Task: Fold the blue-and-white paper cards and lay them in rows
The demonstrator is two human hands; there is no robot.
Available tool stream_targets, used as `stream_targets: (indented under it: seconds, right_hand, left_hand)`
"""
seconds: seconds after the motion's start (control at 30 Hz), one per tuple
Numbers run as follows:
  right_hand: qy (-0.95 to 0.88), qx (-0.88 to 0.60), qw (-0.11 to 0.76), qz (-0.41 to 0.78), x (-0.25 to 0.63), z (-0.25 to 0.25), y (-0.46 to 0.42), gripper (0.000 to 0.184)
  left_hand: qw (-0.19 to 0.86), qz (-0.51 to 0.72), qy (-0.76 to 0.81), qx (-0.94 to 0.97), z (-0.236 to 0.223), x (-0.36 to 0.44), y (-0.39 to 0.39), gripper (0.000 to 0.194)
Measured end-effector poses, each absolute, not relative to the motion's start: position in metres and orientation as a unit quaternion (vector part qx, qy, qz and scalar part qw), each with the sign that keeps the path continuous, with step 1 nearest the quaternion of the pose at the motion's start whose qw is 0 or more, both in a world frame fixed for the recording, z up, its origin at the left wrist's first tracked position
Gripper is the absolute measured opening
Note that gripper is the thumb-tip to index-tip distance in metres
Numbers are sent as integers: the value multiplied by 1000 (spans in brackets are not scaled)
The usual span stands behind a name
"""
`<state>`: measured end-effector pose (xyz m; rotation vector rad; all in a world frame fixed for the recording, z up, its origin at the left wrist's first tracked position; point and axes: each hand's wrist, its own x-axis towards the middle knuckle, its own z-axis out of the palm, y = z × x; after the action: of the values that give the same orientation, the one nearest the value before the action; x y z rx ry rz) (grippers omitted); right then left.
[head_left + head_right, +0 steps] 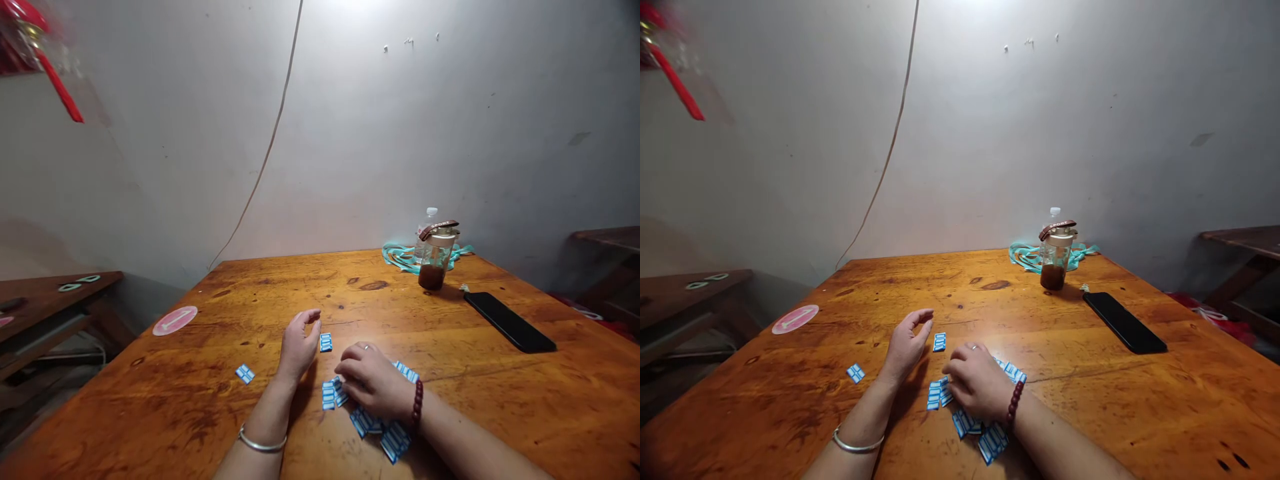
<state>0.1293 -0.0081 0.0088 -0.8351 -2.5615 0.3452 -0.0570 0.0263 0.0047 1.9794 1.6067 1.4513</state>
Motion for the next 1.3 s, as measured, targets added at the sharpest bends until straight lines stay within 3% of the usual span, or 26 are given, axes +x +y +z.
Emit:
stream_targets:
  seconds: [0.23, 0.47, 0.57, 0.7, 0.77, 0.9, 1.1, 1.3]
  right_hand:
    - [-945, -251, 174, 115, 121, 8, -15, 14]
    - [-847, -441, 262, 140, 163, 11, 22, 23]
    - [-819, -512, 191, 178, 186, 12, 32, 16]
    - [-833, -500, 91, 220, 198, 10, 32, 30]
    - [-832, -501, 78, 225, 195, 8, 29, 33]
    - [-819, -521, 77, 229, 184, 4, 30, 17]
    - [-807, -544, 102, 205, 195, 9, 38, 16]
    - [-827, -506, 74, 231, 192, 12, 30, 35]
  left_hand:
    - [105, 494, 550, 666, 5, -54, 25, 19]
    - [141, 485, 537, 676, 13, -49, 17, 20]
    - [188, 422, 514, 723, 17, -41, 8, 18]
    - [245, 272, 466, 805, 22, -26, -6, 16]
    - [263, 222, 437, 831, 22, -20, -11, 28]
    - [258, 181, 435, 844, 19, -13, -13, 45]
    - [235, 172, 460, 839, 12, -13, -6, 26]
    - [244, 206, 448, 835, 10, -10, -6, 19]
